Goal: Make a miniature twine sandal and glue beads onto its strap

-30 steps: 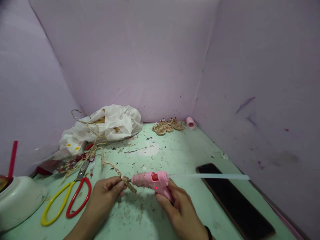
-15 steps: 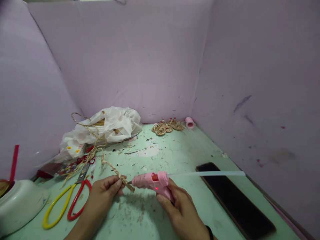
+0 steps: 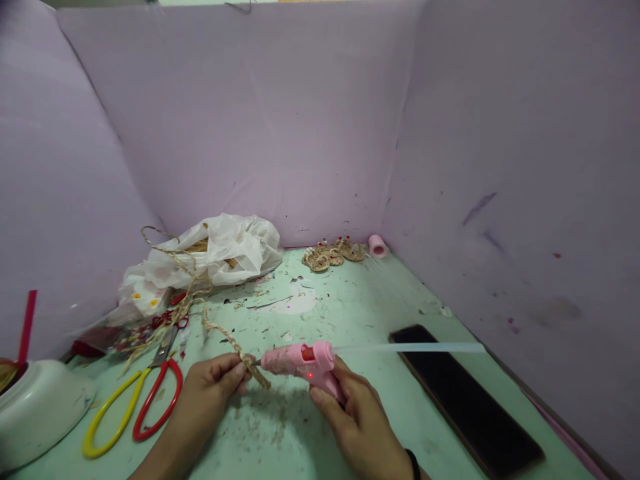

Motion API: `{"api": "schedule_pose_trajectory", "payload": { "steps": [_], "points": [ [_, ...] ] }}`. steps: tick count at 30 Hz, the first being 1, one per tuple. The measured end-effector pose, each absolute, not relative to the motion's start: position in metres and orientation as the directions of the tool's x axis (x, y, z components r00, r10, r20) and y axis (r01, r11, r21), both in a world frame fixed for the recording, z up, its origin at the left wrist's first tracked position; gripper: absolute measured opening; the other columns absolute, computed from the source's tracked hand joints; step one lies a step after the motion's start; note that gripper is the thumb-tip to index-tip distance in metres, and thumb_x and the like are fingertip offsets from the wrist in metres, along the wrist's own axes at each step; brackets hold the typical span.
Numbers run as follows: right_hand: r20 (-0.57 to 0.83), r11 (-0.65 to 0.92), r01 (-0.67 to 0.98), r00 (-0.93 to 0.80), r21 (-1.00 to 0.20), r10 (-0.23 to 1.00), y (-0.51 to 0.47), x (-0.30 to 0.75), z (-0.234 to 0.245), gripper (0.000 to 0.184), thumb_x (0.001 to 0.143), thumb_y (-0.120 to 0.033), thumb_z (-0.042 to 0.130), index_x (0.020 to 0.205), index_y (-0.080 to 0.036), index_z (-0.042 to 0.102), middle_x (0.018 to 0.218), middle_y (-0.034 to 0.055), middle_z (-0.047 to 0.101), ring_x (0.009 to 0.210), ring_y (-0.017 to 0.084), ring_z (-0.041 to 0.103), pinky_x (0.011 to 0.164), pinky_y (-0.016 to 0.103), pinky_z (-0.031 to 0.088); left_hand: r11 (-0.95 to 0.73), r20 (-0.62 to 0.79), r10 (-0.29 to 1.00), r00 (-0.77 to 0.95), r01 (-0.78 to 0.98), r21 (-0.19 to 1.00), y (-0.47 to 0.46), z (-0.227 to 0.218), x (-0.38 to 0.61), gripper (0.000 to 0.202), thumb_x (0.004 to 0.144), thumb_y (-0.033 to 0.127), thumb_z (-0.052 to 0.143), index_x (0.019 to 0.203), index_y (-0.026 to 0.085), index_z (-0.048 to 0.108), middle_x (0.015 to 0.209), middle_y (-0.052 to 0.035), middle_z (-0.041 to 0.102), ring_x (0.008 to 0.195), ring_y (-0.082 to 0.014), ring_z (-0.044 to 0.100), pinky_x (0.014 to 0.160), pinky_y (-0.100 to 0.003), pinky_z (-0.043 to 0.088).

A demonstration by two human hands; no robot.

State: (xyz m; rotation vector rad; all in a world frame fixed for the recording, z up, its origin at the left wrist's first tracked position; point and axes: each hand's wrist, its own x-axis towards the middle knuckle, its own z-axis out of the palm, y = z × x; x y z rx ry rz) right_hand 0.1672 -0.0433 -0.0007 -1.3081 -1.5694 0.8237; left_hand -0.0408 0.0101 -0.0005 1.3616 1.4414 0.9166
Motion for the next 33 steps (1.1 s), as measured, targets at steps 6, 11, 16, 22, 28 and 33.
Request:
{"api": "schedule_pose_trajectory", "payload": {
  "steps": [6, 11, 16, 22, 28, 33],
  "points": [
    [0.213, 0.201, 0.414, -0.016, -0.888, 0.977, -0.044, 0.169, -0.004, 0.025, 0.079, -0.039, 0.05, 0.076, -0.017, 0.06, 0.07, 0.0028, 0.059, 0.065, 0.018, 0.055, 0.06, 0.028, 0.046, 0.076, -0.08, 0.997, 0.001, 0.308, 0.948, 0.014, -0.006, -0.047, 0.023, 0.066, 0.034, 0.054, 0.064, 0.013, 0.064, 0.051, 0.0006, 0.054, 0.047, -0.0102, 0.042, 0.046, -0.02, 0.029],
    [0.223, 0.205, 0.403, -0.003, -0.892, 0.975, -0.044, 0.169, -0.006, 0.023, 0.078, -0.038, 0.053, 0.079, -0.017, 0.062, 0.067, 0.0016, 0.06, 0.063, 0.018, 0.056, 0.058, 0.027, 0.046, 0.071, -0.071, 0.997, -0.011, 0.313, 0.947, 0.014, -0.003, -0.049, 0.024, 0.066, 0.034, 0.055, 0.067, 0.013, 0.066, 0.052, -0.0001, 0.056, 0.049, -0.0112, 0.044, 0.047, -0.02, 0.03],
    [0.209, 0.192, 0.413, -0.003, -0.89, 0.978, -0.045, 0.171, -0.007, 0.024, 0.078, -0.039, 0.052, 0.081, -0.017, 0.062, 0.072, 0.0028, 0.062, 0.066, 0.018, 0.056, 0.061, 0.027, 0.047, 0.062, -0.06, 0.998, -0.015, 0.291, 0.955, 0.014, -0.004, -0.052, 0.025, 0.067, 0.035, 0.055, 0.068, 0.013, 0.065, 0.055, -0.0005, 0.056, 0.051, -0.0117, 0.045, 0.05, -0.021, 0.033],
    [0.194, 0.198, 0.405, -0.052, -0.892, 0.98, -0.045, 0.172, -0.006, 0.027, 0.081, -0.039, 0.049, 0.092, -0.017, 0.06, 0.076, 0.0042, 0.061, 0.072, 0.02, 0.057, 0.068, 0.03, 0.047, 0.088, -0.084, 0.996, -0.025, 0.28, 0.956, 0.017, -0.003, -0.054, 0.026, 0.066, 0.037, 0.056, 0.069, 0.013, 0.065, 0.054, -0.0004, 0.056, 0.05, -0.0109, 0.044, 0.048, -0.02, 0.031],
    [0.178, 0.188, 0.401, -0.062, -0.897, 0.982, -0.044, 0.172, -0.01, 0.029, 0.081, -0.04, 0.049, 0.096, -0.017, 0.06, 0.078, 0.0042, 0.063, 0.072, 0.019, 0.057, 0.067, 0.029, 0.047, 0.094, -0.083, 0.995, -0.052, 0.297, 0.95, 0.017, 0.003, -0.054, 0.027, 0.065, 0.039, 0.056, 0.067, 0.013, 0.064, 0.05, 0.0006, 0.054, 0.046, -0.0096, 0.041, 0.046, -0.019, 0.028],
    [0.165, 0.14, 0.434, 0.021, -0.89, 0.986, -0.045, 0.174, -0.012, 0.03, 0.077, -0.044, 0.053, 0.087, -0.017, 0.064, 0.073, 0.005, 0.064, 0.068, 0.021, 0.059, 0.063, 0.03, 0.049, 0.092, -0.069, 0.994, -0.08, 0.334, 0.938, 0.016, 0.01, -0.054, 0.028, 0.065, 0.04, 0.055, 0.064, 0.013, 0.063, 0.047, 0.0009, 0.054, 0.045, -0.0092, 0.039, 0.044, -0.019, 0.027]
  ]
}}
